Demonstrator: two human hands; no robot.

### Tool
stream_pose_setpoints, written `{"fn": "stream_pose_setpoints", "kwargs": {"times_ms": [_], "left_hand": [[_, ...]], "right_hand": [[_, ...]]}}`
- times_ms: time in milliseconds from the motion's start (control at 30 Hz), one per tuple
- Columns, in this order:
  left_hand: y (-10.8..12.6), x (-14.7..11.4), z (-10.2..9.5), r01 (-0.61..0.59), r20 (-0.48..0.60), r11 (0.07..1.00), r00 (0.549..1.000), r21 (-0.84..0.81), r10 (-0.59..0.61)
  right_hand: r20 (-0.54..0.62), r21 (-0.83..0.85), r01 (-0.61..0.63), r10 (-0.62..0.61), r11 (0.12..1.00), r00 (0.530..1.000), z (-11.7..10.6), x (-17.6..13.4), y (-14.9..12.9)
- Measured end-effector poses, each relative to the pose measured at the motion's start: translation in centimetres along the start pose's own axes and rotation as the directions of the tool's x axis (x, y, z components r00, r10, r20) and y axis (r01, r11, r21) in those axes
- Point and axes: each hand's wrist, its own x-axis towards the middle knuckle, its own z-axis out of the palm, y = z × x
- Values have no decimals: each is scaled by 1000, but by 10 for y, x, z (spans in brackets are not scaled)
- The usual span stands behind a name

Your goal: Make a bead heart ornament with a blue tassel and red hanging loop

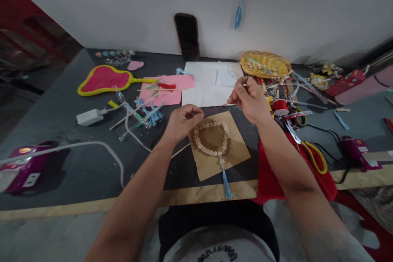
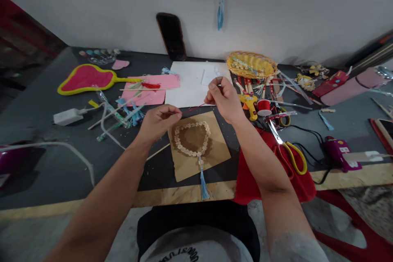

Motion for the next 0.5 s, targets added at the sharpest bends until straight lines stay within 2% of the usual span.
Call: {"fn": "stream_pose_setpoints", "kwargs": {"times_ms": [100, 233, 367, 500], "left_hand": [[3, -3, 1, -111, 86, 983, 991, 146, 99], [4, -3, 1, -146, 78, 986, 987, 85, 140], [3, -3, 0, -147, 34, 988, 989, 44, 146], [1, -4, -1, -135, 38, 989, 990, 56, 133]], "right_hand": [[-36, 1, 20, -20, 1000, 999, -3, 2, -1], [-51, -3, 43, -43, 999, 998, -3, 2, -1], [9, 10, 91, -92, 996, 996, -1, 1, 0], [69, -54, 101, -97, 993, 993, 2, -2, -1]]}}
